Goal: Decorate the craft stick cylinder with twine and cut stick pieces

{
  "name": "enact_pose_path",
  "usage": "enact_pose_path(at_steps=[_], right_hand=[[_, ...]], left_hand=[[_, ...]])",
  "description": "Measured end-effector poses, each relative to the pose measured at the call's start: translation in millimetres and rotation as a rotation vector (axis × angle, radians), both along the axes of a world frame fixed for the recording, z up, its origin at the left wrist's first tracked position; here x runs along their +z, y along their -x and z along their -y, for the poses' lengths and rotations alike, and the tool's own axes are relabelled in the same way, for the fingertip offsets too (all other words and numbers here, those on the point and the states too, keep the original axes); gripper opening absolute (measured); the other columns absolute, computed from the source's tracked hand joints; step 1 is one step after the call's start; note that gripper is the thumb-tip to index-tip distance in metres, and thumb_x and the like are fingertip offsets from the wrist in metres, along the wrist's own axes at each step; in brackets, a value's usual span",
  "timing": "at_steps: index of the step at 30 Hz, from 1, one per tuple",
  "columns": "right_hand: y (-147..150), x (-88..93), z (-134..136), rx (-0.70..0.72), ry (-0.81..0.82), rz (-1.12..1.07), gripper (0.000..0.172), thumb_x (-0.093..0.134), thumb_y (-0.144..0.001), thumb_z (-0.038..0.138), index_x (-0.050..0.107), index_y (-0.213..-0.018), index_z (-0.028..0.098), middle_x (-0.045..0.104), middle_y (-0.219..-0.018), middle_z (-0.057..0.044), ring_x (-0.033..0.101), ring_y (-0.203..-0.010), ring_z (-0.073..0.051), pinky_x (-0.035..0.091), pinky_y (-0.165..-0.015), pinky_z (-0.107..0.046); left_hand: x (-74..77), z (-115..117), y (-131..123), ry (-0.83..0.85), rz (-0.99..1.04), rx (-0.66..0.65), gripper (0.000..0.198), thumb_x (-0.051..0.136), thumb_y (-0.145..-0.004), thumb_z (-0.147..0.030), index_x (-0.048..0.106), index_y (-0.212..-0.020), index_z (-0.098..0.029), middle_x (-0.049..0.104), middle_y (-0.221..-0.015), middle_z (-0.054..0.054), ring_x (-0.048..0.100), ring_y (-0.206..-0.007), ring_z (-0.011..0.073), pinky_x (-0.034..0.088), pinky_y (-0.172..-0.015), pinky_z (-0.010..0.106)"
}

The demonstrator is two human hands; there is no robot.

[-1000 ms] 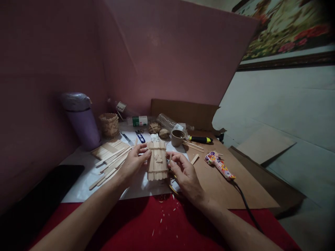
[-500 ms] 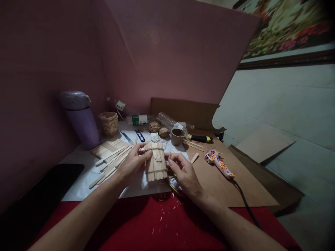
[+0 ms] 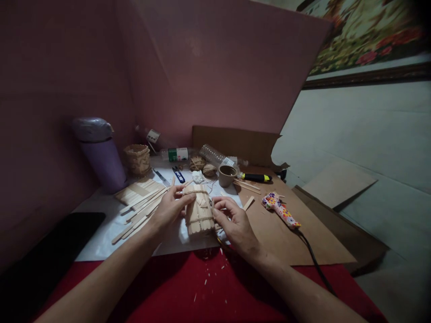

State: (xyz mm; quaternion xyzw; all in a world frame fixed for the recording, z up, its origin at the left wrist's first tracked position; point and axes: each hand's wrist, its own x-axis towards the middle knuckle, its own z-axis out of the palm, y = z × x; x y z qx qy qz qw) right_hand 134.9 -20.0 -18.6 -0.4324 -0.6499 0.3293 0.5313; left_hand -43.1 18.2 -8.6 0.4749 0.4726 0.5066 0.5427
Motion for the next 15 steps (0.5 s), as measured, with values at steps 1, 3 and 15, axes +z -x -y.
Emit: enact_pose_path(at_steps=[1, 3, 15], right_hand=[[-0.1, 1.1, 0.6, -0.022, -0.009, 0.016, 0.015, 0.058, -0.084, 0.027, 0.057, -0.070, 0.019, 0.061, -0.103, -0.009, 0.058, -0.098, -0.021, 0.045, -0.086, -0.034], [-0.2, 2.6, 1.5, -0.042, -0.014, 0.033, 0.015, 0.058, -0.083, 0.027, 0.057, -0.070, 0.020, 0.061, -0.101, -0.008, 0.058, -0.095, -0.021, 0.045, -0.084, -0.033], [-0.6, 8.8, 10.6, -0.014, -0.189, 0.139, 0.013, 0.053, -0.090, 0.018, 0.057, -0.078, 0.021, 0.061, -0.091, -0.005, 0.057, -0.090, -0.019, 0.044, -0.084, -0.032]], left_hand=[[-1.3, -1.6, 0.1, -0.013, -0.037, 0.006, 0.050, 0.075, -0.068, -0.041, 0.056, -0.106, -0.016, 0.064, -0.094, 0.008, 0.062, -0.081, 0.0212, 0.044, -0.061, 0.028], [-4.8, -5.6, 0.5, -0.054, -0.123, 0.012, 0.045, 0.072, -0.070, -0.044, 0.058, -0.101, -0.015, 0.065, -0.089, 0.007, 0.061, -0.079, 0.0221, 0.044, -0.064, 0.030], [15.0, 14.0, -5.5, -0.763, -0.533, 0.144, 0.013, 0.063, -0.084, -0.031, 0.074, -0.088, -0.025, 0.067, -0.095, 0.008, 0.052, -0.101, 0.0282, 0.036, -0.095, 0.040]])
